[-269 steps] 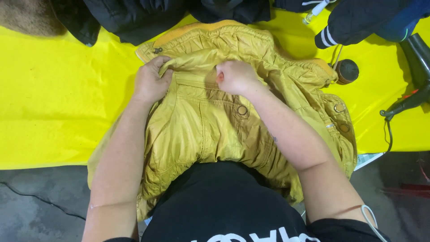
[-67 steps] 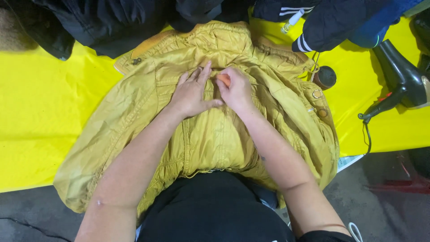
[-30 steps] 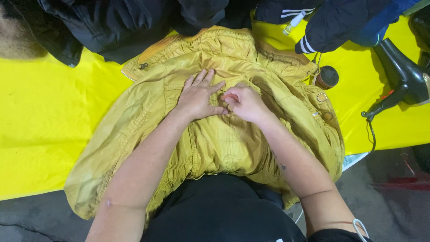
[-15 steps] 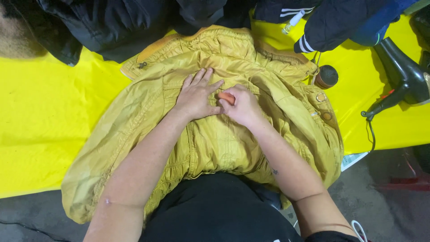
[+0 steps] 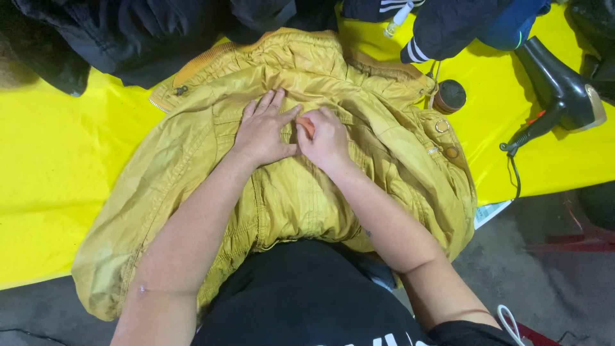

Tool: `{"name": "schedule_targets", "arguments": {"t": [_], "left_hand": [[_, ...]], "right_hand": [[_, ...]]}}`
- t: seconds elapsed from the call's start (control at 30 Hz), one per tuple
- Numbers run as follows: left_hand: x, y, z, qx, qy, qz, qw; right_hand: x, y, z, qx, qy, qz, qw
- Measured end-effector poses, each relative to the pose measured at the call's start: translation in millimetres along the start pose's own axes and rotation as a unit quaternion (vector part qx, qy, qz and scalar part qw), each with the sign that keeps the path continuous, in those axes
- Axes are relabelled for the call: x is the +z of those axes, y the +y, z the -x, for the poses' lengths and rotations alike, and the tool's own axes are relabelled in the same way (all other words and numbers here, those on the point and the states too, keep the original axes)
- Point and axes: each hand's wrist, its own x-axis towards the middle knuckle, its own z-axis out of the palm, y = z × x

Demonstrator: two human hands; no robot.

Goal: The person cleans a yellow jacket laid out on a yellow surface. They use a hairdryer to blow air onto the fabric, then scrub the jacket with a sponge. They also spray a liquid from a bottle onto the jacket and continue scrubbing with the sponge.

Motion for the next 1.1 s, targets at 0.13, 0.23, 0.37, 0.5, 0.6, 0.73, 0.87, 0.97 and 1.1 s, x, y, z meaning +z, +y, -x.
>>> {"name": "schedule_targets", "arguments": {"t": [0.13,0.23,0.37,0.5,0.6,0.73,0.87,0.97,1.1], "left_hand": [[10,-8,-3,0.011,0.018,-0.005,1.000],[11,-8,-1,0.006,0.017,0.004,1.000],[12,-7,1,0.010,0.026,0.009,1.000],[-2,2,5,0.000,0.009,0.015,1.000],[1,1,5,-0.002,0.005,0.015,1.000],[3,-2,3,-0.005,0.004,0.013,1.000],[-2,-1,8,0.004,-0.009,0.024,1.000],[0,-4,6,0.005,-0.015,0.030,0.999],[-3,-3,5,0.002,-0.012,0.053,0.999]], "right_hand": [[3,13,3,-0.067,-0.018,0.049,0.996],[-15,1,3,-0.070,-0.057,-0.034,0.995],[-21,11,2,-0.059,-0.088,-0.113,0.988],[-33,-4,-5,0.002,-0.027,-0.183,0.983],[-28,-14,1,-0.007,-0.004,-0.096,0.995],[-25,-16,9,-0.046,-0.036,0.033,0.998],[-38,-17,6,-0.035,-0.102,-0.017,0.994],[-44,-10,1,-0.035,-0.144,-0.091,0.985],[-50,-24,-7,0.069,-0.113,-0.240,0.962]]}}
